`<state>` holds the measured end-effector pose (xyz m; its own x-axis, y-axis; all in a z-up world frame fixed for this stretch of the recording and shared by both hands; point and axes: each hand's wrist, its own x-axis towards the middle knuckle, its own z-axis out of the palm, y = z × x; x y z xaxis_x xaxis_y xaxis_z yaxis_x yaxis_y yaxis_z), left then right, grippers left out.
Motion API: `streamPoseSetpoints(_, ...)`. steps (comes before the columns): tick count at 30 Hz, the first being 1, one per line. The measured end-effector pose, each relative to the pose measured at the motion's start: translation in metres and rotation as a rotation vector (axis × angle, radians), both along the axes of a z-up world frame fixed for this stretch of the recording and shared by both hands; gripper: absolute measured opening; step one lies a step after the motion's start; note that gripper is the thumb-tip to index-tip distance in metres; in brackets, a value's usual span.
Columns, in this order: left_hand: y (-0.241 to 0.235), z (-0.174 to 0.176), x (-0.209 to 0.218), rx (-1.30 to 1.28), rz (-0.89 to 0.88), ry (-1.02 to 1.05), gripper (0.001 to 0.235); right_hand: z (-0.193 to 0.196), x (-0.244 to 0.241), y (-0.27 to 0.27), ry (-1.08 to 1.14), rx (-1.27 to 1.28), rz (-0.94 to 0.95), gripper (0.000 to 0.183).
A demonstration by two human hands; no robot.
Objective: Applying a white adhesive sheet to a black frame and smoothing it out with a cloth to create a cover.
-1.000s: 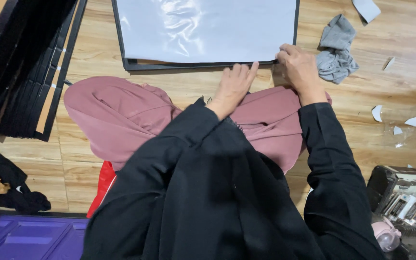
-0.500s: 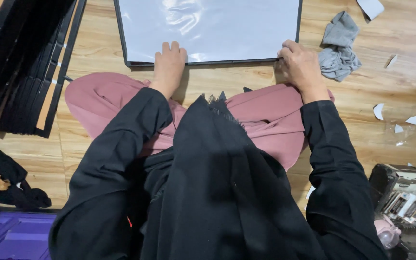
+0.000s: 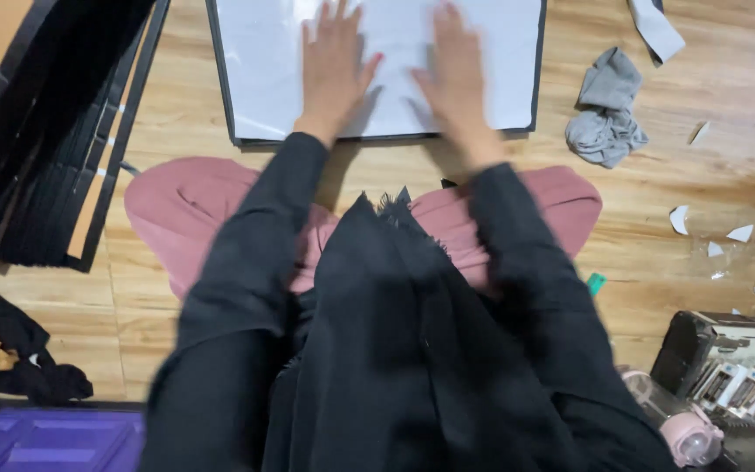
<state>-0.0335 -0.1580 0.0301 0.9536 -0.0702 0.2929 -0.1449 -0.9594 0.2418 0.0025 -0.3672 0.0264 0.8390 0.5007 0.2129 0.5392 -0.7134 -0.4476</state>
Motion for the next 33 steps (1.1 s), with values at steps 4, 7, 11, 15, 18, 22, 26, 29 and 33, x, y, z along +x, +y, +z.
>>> streamPoseSetpoints(4, -0.001, 0.014, -0.007, 0.003, -0.027, 0.416, 0.055, -0.015, -0.003, 0.045, 0.103, -0.242, 0.002, 0.069)
streamPoseSetpoints(7, 0.014, 0.025, -0.009, 0.074, 0.000, 0.523, 0.063, -0.015, -0.004, 0.026, 0.185, -0.269, -0.082, 0.076)
streamPoseSetpoints(11, 0.024, 0.028, -0.010, 0.049, 0.084, 0.546, 0.060, 0.000, -0.004, -0.007, 0.278, -0.271, -0.242, 0.083)
streamPoseSetpoints(15, 0.048, 0.010, -0.012, 0.001, 0.214, 0.462, 0.062, -0.020, -0.005, -0.044, 0.239, -0.220, -0.327, 0.066)
streamPoseSetpoints(18, 0.067, 0.013, -0.015, 0.037, 0.358, 0.536, 0.059, -0.049, 0.005, -0.073, 0.128, -0.165, -0.451, 0.063)
streamPoseSetpoints(22, 0.059, 0.034, -0.013, 0.064, 0.522, 0.552, 0.060, -0.057, 0.012, -0.084, 0.164, -0.318, -0.774, 0.062)
streamPoseSetpoints(26, 0.031, -0.045, 0.004, -0.576, 0.222, 0.294, 0.081, -0.073, 0.019, -0.013, 0.050, 0.122, -0.445, 0.067)
streamPoseSetpoints(29, 0.000, 0.030, 0.019, 0.041, -0.196, 0.336, 0.053, -0.031, 0.017, 0.062, 0.119, -0.091, 0.014, 0.058)
streamPoseSetpoints(33, 0.032, -0.008, 0.033, 0.050, -0.160, 0.346, 0.062, -0.046, 0.047, 0.036, 0.129, -0.221, 0.034, 0.074)
